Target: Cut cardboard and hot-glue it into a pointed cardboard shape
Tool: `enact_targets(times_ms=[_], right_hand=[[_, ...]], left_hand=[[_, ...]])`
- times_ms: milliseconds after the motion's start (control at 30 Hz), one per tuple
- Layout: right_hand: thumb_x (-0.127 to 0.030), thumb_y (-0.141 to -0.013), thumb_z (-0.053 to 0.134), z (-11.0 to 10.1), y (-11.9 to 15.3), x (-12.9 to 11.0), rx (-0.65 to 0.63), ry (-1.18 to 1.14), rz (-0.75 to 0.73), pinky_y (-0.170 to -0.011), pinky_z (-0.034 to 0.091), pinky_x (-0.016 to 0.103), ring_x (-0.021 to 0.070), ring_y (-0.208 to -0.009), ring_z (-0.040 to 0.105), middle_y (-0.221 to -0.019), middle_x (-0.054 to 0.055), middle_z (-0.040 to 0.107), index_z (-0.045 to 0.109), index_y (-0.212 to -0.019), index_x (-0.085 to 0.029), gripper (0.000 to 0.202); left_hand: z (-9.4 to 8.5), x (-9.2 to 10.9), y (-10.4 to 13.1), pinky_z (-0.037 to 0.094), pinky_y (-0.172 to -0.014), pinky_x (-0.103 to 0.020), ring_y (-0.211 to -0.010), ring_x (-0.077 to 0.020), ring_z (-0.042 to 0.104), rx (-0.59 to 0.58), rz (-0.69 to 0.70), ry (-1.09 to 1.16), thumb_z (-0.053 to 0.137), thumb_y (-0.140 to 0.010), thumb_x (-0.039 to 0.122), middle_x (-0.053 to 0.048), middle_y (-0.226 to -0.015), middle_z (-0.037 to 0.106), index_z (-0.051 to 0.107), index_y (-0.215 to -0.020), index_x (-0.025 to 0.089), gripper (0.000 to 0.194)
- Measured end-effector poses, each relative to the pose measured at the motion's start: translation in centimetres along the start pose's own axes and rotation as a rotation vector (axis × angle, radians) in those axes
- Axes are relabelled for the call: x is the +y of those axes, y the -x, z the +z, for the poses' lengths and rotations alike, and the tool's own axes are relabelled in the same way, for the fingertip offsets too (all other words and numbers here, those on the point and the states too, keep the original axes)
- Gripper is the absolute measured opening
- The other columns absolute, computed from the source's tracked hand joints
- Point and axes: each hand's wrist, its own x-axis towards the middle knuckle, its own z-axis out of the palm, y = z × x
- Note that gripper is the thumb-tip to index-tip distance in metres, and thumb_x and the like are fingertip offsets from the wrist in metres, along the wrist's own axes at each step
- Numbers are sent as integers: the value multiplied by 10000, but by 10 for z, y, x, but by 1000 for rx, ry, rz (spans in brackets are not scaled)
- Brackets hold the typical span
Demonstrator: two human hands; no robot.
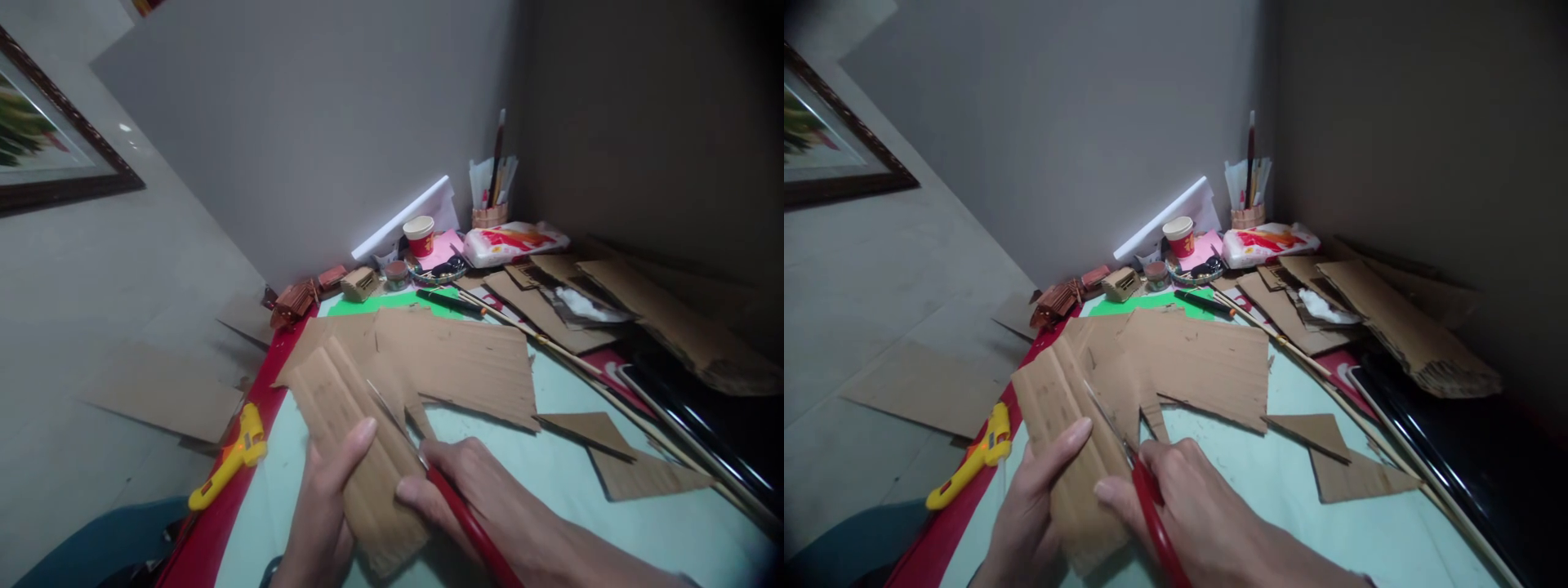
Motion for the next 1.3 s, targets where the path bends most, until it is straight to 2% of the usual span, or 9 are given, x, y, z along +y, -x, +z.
enact_targets(times_ms=[167,267,400,567,700,933,1033,1133,1300], right_hand=[[-559,-977,425,1,1,-1,14,-19,-5,-510,343,277,169,-574,540,-644,37,552,495,-695,-214,451],[-568,-1007,370,5,-1,3,36,-3,-33,-502,312,287,160,-544,500,-605,18,498,482,-670,-216,500],[-563,-983,496,8,-4,7,39,-44,1,-476,259,268,118,-516,423,-564,-24,444,459,-637,-205,499],[-530,-921,611,7,-1,1,-21,-84,47,-439,241,239,93,-500,365,-546,-43,421,468,-614,-192,478],[-542,-908,621,4,4,-4,-48,-112,85,-465,294,212,105,-556,440,-625,-23,504,515,-666,-187,443],[-532,-938,539,-1,5,-9,-68,4,52,-486,325,232,128,-551,496,-657,15,583,527,-712,-193,408],[-527,-922,527,4,1,-7,-56,110,91,-545,337,267,184,-630,547,-711,72,637,543,-738,-189,385],[-518,-963,440,11,-3,-3,-50,180,94,-597,337,299,239,-720,583,-728,113,656,541,-729,-186,419],[-548,-964,452,10,0,-1,-47,112,72,-535,321,274,177,-590,549,-694,87,651,569,-743,-182,443]], left_hand=[[-2,-1,-1,628,-898,-450,-1055,-369,752,24,-10,-43,868,-674,202,-114,-1068,798,499,-1454,200,863],[-2,-2,-2,633,-885,-441,-1037,-363,759,43,-34,-70,865,-689,214,-116,-1064,796,511,-1444,197,834],[-6,-1,-6,639,-876,-435,-990,-343,773,36,-49,-52,857,-713,205,-126,-1098,786,525,-1428,198,788],[-12,6,-11,648,-858,-426,-950,-316,780,96,-58,76,793,-798,246,-124,-1096,788,576,-1370,189,614],[-9,9,-8,650,-850,-410,-924,-297,788,102,2,-1,776,-810,184,-112,-1138,780,571,-1385,209,611],[-3,4,-1,648,-854,-409,-960,-308,781,120,-2,-25,779,-806,195,-112,-1094,792,564,-1403,189,634],[-2,3,0,648,-856,-418,-952,-309,783,136,1,-17,777,-804,193,-111,-1109,791,562,-1407,192,641],[1,4,1,646,-858,-414,-927,-298,788,154,8,-21,768,-801,172,-101,-1106,792,553,-1415,204,651],[7,5,3,649,-838,-395,-899,-281,792,201,42,-73,741,-828,181,-71,-989,798,559,-1411,228,612]])
